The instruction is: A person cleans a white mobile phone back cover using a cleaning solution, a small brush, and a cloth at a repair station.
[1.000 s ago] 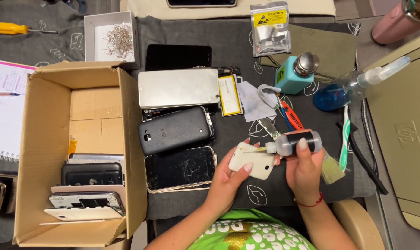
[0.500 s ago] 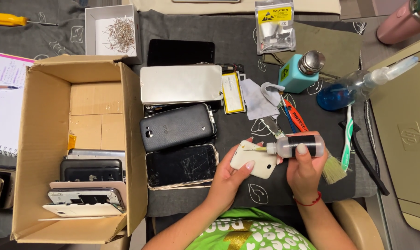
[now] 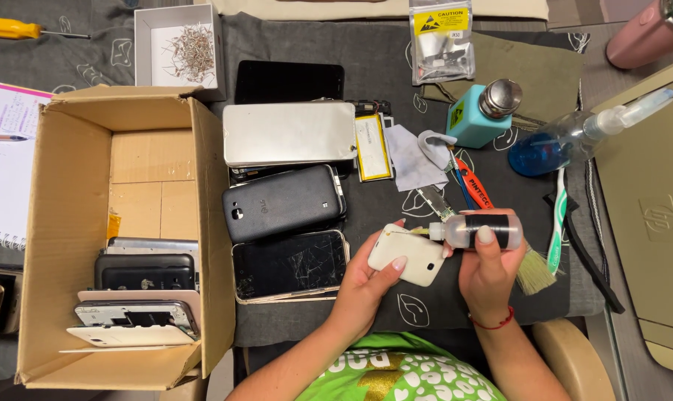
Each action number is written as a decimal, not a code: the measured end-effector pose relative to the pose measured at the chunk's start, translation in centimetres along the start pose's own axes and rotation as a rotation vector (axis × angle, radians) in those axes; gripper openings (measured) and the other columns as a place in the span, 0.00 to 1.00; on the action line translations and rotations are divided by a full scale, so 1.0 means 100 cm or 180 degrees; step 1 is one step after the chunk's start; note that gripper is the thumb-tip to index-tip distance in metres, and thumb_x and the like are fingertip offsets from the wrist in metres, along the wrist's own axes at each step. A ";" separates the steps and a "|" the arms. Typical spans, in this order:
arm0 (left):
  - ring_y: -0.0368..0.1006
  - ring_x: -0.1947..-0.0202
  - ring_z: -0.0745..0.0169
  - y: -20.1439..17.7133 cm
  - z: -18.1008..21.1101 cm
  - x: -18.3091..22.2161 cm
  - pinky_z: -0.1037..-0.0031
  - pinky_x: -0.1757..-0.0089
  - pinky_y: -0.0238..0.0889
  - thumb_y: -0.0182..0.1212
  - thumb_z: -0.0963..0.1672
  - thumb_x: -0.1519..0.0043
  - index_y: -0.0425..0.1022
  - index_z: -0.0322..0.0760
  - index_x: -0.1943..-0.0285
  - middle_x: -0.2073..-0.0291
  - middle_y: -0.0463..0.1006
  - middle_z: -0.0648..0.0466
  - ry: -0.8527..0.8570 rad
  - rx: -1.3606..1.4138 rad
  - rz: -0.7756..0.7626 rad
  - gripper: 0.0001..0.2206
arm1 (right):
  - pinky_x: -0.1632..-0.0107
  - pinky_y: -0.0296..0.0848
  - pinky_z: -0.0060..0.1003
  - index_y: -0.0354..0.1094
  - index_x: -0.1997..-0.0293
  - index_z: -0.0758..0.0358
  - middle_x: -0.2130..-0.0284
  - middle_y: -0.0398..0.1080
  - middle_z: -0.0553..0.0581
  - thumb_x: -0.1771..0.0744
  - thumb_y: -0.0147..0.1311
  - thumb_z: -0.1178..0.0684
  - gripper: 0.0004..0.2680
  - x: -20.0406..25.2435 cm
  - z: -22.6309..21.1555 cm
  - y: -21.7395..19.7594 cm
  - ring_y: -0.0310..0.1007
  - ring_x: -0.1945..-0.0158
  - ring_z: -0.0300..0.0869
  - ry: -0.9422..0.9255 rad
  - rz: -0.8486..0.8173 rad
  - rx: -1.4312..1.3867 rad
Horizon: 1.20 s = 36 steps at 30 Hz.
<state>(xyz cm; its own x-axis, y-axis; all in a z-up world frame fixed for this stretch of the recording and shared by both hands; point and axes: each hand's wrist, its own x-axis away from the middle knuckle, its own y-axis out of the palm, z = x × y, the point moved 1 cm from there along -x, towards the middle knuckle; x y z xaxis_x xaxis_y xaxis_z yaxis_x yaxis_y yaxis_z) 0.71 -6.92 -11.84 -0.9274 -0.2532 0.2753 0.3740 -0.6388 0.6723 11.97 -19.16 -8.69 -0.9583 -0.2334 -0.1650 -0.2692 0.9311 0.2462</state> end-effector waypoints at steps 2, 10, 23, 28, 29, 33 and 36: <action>0.69 0.39 0.61 0.007 0.009 0.001 0.73 0.39 0.62 0.62 0.44 0.37 0.62 0.33 0.26 0.37 0.74 0.45 0.0022 0.0025 -0.0062 0.29 | 0.73 0.67 0.37 0.63 0.61 0.66 0.75 0.68 0.60 0.33 0.56 0.44 0.13 0.001 0.006 -0.004 0.65 0.81 0.44 0.0026 0.0009 -0.0010; 0.70 0.37 0.58 0.010 0.013 0.002 0.71 0.40 0.64 0.62 0.44 0.37 0.61 0.32 0.26 0.35 0.73 0.43 -0.0005 0.0136 -0.0129 0.29 | 0.72 0.66 0.35 0.61 0.64 0.65 0.77 0.67 0.60 0.31 0.53 0.45 0.12 0.000 -0.001 -0.001 0.62 0.81 0.42 0.0081 0.0145 0.0025; 0.72 0.39 0.54 0.012 0.018 0.004 0.69 0.47 0.72 0.62 0.44 0.38 0.59 0.35 0.25 0.34 0.73 0.38 -0.0233 0.0196 -0.0153 0.30 | 0.39 0.74 0.36 0.59 0.43 0.61 0.54 0.72 0.60 0.36 0.59 0.62 0.17 -0.027 -0.014 -0.054 0.74 0.47 0.46 0.0268 0.0001 -0.0240; 0.74 0.42 0.61 0.015 0.024 0.007 0.83 0.56 0.74 0.61 0.45 0.39 0.60 0.39 0.23 0.35 0.74 0.41 -0.0403 0.0059 -0.0134 0.31 | 0.36 0.69 0.34 0.56 0.32 0.64 0.44 0.71 0.60 0.34 0.59 0.63 0.22 -0.045 -0.034 -0.040 0.72 0.41 0.42 -0.0018 -0.0055 0.1115; 0.74 0.42 0.60 0.015 0.024 0.006 0.82 0.56 0.73 0.61 0.45 0.38 0.59 0.40 0.23 0.35 0.75 0.40 -0.0458 0.0067 -0.0134 0.32 | 0.36 0.68 0.35 0.55 0.32 0.66 0.43 0.69 0.63 0.33 0.59 0.63 0.21 -0.046 -0.035 -0.039 0.70 0.40 0.44 -0.0285 -0.0022 0.1600; 0.72 0.37 0.54 0.015 0.020 0.004 0.68 0.44 0.70 0.62 0.44 0.39 0.58 0.41 0.23 0.37 0.75 0.40 -0.0656 0.0232 -0.0122 0.33 | 0.33 0.70 0.38 0.59 0.40 0.67 0.41 0.67 0.66 0.33 0.61 0.64 0.16 -0.055 -0.026 -0.038 0.69 0.37 0.48 -0.0372 0.0111 0.2073; 0.73 0.40 0.56 0.011 0.009 0.001 0.69 0.45 0.71 0.62 0.43 0.38 0.60 0.39 0.24 0.37 0.76 0.39 -0.0603 0.0097 -0.0111 0.30 | 0.43 0.78 0.38 0.64 0.43 0.66 0.48 0.64 0.62 0.33 0.66 0.57 0.16 -0.061 -0.012 -0.047 0.72 0.48 0.46 -0.0489 0.0176 0.2821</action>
<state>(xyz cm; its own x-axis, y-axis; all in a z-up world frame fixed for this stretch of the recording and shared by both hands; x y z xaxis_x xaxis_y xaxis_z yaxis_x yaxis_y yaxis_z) 1.01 -7.01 -10.42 -0.9233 -0.0883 0.3738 0.3443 -0.6218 0.7034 19.02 -22.43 -7.73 -0.9271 -0.2011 -0.3164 0.0108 0.8293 -0.5587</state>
